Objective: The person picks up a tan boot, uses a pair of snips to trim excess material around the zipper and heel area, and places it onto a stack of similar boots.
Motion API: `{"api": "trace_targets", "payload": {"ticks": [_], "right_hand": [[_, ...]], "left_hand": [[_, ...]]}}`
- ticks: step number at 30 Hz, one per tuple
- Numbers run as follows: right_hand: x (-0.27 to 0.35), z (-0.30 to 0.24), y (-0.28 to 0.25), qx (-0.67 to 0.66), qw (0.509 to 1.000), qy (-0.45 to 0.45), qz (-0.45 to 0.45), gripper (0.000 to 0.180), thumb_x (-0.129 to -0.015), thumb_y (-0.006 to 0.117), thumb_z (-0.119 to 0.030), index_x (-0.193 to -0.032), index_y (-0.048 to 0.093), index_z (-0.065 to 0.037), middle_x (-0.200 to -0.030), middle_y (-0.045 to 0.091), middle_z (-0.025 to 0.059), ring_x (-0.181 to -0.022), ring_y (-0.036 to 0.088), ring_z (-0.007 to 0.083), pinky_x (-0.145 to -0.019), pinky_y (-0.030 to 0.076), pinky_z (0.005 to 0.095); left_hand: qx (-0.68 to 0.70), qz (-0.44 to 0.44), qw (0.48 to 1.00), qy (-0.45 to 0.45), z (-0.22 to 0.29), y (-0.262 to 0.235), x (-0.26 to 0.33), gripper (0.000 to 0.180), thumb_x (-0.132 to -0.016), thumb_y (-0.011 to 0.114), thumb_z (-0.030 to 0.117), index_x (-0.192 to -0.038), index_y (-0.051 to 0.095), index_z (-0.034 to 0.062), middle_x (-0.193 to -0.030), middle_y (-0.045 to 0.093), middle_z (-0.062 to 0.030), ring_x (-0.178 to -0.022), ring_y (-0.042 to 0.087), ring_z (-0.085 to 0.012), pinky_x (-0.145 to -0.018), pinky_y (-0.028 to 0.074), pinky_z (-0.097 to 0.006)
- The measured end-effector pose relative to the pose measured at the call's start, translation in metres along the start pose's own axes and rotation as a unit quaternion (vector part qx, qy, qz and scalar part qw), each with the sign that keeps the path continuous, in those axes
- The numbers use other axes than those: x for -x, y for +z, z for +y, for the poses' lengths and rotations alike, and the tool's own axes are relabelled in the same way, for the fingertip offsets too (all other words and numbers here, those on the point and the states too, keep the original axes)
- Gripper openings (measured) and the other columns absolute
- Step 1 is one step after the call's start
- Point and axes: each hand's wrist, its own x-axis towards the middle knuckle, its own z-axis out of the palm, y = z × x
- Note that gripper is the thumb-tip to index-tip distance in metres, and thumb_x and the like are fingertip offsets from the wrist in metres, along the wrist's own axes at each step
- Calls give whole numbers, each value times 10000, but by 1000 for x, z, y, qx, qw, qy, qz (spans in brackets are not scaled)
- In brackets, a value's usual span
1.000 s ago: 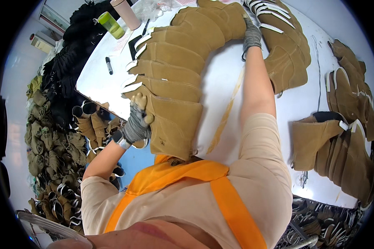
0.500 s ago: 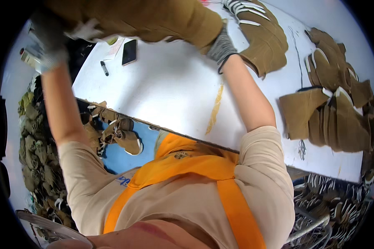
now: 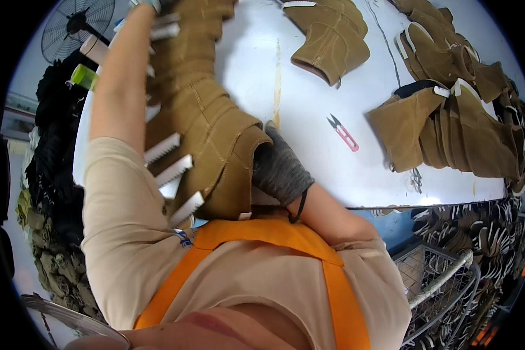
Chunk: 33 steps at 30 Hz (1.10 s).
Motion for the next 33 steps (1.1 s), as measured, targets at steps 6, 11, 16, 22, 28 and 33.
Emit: {"api": "trace_targets", "payload": {"ticks": [6, 11, 16, 22, 28, 33], "right_hand": [[4, -5, -18, 148, 984, 63, -79, 1029, -803, 595, -711, -1533, 275, -60, -1528, 389, 124, -1396, 394, 263, -1153, 337, 419], [6, -4, -4, 215, 966, 115, -89, 1063, -778, 743, -590, -1541, 260, -30, -1515, 408, 135, -1394, 399, 260, -1158, 331, 407], [4, -3, 18, 163, 985, 50, -19, 862, -848, 761, -265, -1523, 289, -9, -1455, 463, 120, -1334, 461, 246, -1101, 397, 373], [-27, 40, -11, 328, 937, -118, 9, 594, -879, 716, -192, -1389, 475, -4, -1315, 575, 104, -1207, 555, 237, -1017, 467, 360], [-14, 11, 5, 97, 957, -237, 136, 442, -918, 585, -267, -1276, 561, -9, -1213, 628, 165, -1117, 608, 286, -1008, 482, 397], [-18, 4, -10, 213, 940, -230, 132, 657, -915, 567, -472, -1397, 481, -33, -1312, 587, 144, -1176, 586, 284, -1041, 471, 418]], "left_hand": [[1, -70, 997, -11, -20, 41, -15, 460, -941, 584, 434, -1311, 552, 162, -1509, 426, -187, -1361, 432, -372, -1143, 291, -494], [58, -98, 993, -13, -30, 9, 7, 466, -945, 575, 440, -1316, 552, 158, -1505, 433, -182, -1360, 435, -365, -1141, 295, -486], [76, -94, 992, -22, -56, -14, 49, 473, -949, 566, 446, -1321, 553, 154, -1501, 441, -178, -1359, 437, -358, -1139, 300, -478], [91, -83, 992, -25, -57, -9, 77, 481, -954, 556, 453, -1328, 554, 150, -1497, 449, -172, -1358, 441, -350, -1137, 305, -468], [109, -81, 991, -23, -54, -8, 79, 489, -959, 546, 459, -1334, 554, 145, -1492, 458, -167, -1357, 444, -342, -1135, 310, -458], [120, -91, 989, -16, -42, 3, 72, 497, -964, 537, 465, -1340, 555, 141, -1488, 465, -162, -1356, 447, -336, -1134, 315, -449]]}}
